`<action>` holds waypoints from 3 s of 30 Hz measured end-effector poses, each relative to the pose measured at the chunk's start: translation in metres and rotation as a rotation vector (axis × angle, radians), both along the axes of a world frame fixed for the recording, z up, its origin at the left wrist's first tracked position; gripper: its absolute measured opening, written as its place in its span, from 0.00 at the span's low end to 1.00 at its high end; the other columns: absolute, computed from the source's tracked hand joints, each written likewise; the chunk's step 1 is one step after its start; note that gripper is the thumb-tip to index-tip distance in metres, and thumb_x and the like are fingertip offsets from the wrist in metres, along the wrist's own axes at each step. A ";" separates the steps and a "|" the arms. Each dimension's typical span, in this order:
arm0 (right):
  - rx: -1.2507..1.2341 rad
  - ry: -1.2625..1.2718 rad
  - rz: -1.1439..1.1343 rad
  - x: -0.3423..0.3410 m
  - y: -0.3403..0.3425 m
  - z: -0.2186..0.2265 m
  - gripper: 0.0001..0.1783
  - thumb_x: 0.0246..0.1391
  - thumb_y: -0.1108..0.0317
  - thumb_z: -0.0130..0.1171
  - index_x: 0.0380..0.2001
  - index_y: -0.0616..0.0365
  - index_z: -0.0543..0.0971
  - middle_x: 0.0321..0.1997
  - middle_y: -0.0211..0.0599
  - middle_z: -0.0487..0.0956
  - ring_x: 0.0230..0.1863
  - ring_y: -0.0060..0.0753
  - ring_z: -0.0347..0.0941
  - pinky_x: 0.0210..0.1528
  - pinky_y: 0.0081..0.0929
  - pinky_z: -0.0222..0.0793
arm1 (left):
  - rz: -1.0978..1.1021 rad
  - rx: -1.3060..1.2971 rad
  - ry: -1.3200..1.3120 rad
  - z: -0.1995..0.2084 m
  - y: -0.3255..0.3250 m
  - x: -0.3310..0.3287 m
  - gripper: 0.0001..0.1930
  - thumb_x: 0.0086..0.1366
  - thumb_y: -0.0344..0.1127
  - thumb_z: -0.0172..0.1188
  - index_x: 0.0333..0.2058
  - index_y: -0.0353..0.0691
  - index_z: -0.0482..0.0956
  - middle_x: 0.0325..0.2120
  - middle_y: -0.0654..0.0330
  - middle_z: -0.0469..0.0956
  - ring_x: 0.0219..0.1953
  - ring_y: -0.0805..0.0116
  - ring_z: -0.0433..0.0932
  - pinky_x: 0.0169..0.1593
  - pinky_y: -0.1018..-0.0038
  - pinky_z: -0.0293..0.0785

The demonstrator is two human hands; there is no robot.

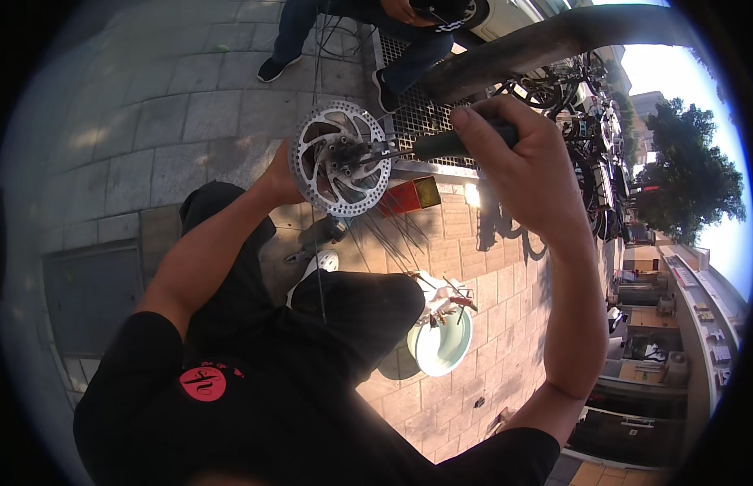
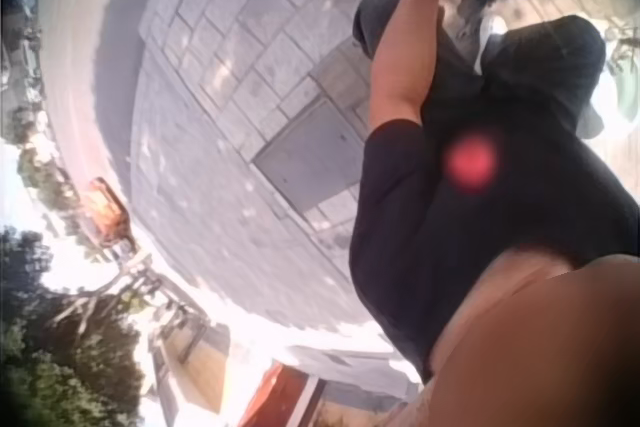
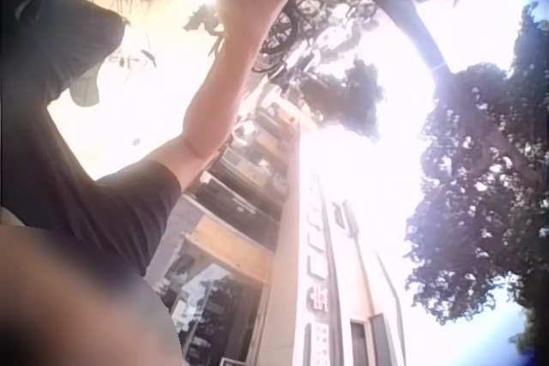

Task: The person removes a bicycle wheel and uses a screwdriver to detach the brake disc. They then adjust the spokes and hub components by hand.

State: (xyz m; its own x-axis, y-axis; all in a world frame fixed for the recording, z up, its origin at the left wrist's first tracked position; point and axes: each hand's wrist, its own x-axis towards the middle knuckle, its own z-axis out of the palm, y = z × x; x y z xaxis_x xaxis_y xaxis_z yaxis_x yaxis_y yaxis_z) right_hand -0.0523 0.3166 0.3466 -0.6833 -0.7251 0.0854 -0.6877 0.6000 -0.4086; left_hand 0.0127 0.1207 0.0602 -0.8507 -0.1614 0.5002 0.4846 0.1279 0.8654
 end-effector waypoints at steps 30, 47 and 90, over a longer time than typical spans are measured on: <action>0.081 -0.073 -0.010 0.012 0.004 0.009 0.14 0.67 0.60 0.64 0.45 0.61 0.81 0.30 0.30 0.78 0.29 0.16 0.70 0.30 0.22 0.65 | -0.076 0.139 0.040 0.006 0.005 0.004 0.39 0.48 0.36 0.85 0.59 0.44 0.76 0.54 0.58 0.82 0.56 0.63 0.83 0.65 0.62 0.78; 0.458 -0.311 -0.278 0.016 -0.019 0.039 0.30 0.62 0.44 0.65 0.40 0.67 0.86 0.29 0.42 0.84 0.30 0.27 0.79 0.35 0.28 0.74 | -0.022 -0.032 0.032 0.005 -0.003 0.012 0.38 0.48 0.34 0.82 0.59 0.39 0.75 0.53 0.57 0.81 0.54 0.64 0.82 0.60 0.67 0.78; -1.319 -0.376 -0.179 0.013 -0.059 -0.060 0.20 0.69 0.54 0.61 0.28 0.57 0.77 0.22 0.30 0.71 0.19 0.28 0.69 0.24 0.30 0.68 | 0.012 0.146 -0.002 0.011 0.016 0.008 0.35 0.49 0.36 0.82 0.56 0.40 0.79 0.52 0.57 0.84 0.53 0.64 0.84 0.61 0.66 0.80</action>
State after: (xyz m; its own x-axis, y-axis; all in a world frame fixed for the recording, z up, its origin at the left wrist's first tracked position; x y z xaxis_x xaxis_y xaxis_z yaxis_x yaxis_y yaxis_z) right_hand -0.0396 0.2577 0.2867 -0.8920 -0.1535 0.4251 -0.3666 -0.3045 -0.8792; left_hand 0.0210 0.1367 0.0714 -0.8494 -0.2421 0.4690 0.4820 0.0064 0.8762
